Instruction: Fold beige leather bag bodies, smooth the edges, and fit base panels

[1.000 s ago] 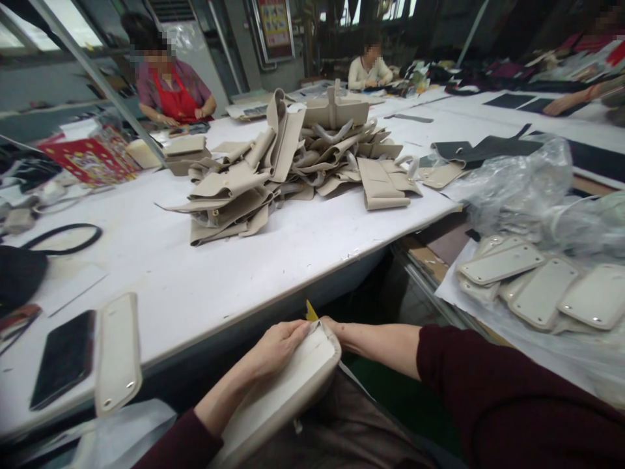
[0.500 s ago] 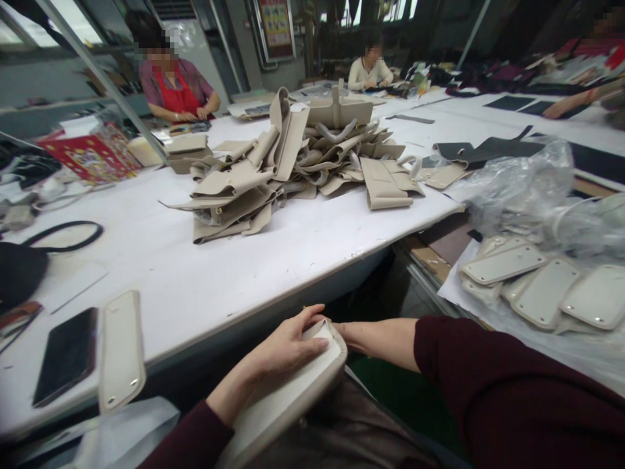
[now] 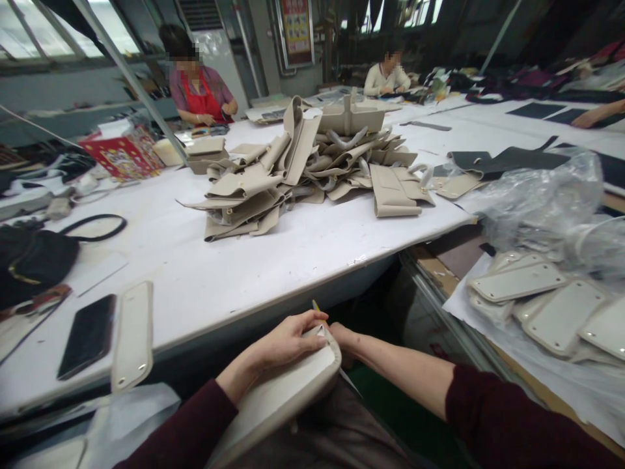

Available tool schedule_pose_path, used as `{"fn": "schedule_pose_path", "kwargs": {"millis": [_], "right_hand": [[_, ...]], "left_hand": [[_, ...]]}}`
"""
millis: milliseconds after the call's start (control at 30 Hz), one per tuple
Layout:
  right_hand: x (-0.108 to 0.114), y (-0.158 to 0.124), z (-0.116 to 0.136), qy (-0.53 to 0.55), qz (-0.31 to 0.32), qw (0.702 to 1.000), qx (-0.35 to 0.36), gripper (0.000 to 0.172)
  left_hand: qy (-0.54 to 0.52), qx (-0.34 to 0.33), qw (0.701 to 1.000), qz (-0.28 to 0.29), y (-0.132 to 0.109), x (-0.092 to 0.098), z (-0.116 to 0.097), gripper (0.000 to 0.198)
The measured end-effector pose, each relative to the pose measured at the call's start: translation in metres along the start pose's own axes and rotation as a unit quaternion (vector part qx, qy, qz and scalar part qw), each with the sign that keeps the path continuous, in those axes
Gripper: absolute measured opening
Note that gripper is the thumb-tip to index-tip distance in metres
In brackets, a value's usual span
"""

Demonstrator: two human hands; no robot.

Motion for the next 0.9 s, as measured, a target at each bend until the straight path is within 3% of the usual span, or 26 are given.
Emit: {"fn": "schedule_pose_path", "kwargs": {"millis": [133,200,233,300,367,400,467,567,667,733,833,900], "right_hand": [[0.062,-0.016,-0.008,-0.064,-0.059,0.996,-0.002,0.033],[0.093,-0.034,-0.003,-0.084,-0.048,0.995,-0.011,0.045],[0.100,-0.042,0.001,-0.094,-0.011,0.995,-0.026,0.051],[0.098,-0.056,0.007,-0.150,0.127,0.978,-0.070,0.063],[0.085,-0.060,0.013,-0.262,0.241,0.930,-0.093,0.072],[0.080,-0.056,0.018,-0.316,0.259,0.909,-0.084,0.074],[0.070,-0.039,0.034,-0.393,0.231,0.890,-0.026,0.071],[0.062,-0.017,0.065,-0.444,0.114,0.883,0.103,0.057],[0.057,-0.017,0.089,-0.491,0.012,0.848,0.200,0.053],[0.050,-0.022,0.099,-0.549,-0.021,0.797,0.253,0.054],[0.034,-0.028,0.108,-0.649,-0.033,0.685,0.330,0.058],[0.027,-0.028,0.110,-0.678,-0.036,0.642,0.356,0.060]], "left_hand": [[-0.057,-0.004,0.998,0.013,0.003,-0.004,0.003,0.055],[-0.081,0.002,0.997,0.014,0.005,-0.005,0.007,0.057],[-0.092,0.006,0.996,0.013,0.006,-0.006,0.010,0.059],[-0.115,0.015,0.993,0.013,0.008,-0.008,0.016,0.063],[-0.143,0.024,0.989,0.009,0.010,-0.009,0.022,0.068],[-0.157,0.030,0.987,0.005,0.011,-0.009,0.025,0.071],[-0.185,0.045,0.982,0.002,0.011,-0.010,0.029,0.079],[-0.236,0.070,0.969,0.003,0.010,-0.010,0.029,0.096],[-0.278,0.100,0.955,-0.003,0.008,-0.010,0.026,0.110],[-0.292,0.116,0.949,-0.013,0.006,-0.008,0.023,0.115],[-0.290,0.130,0.948,-0.026,0.005,-0.006,0.022,0.119],[-0.283,0.136,0.949,-0.027,0.005,-0.006,0.023,0.118]]}}
Point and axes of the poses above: each hand's wrist, its own y-axis towards the middle knuckle, its own x-axis out of the back of the hand, z = x × y, the point moved 7 cm from there along y, towards the middle knuckle, and after that the axes turned 4 degrees about y, right-handed, at the moved point
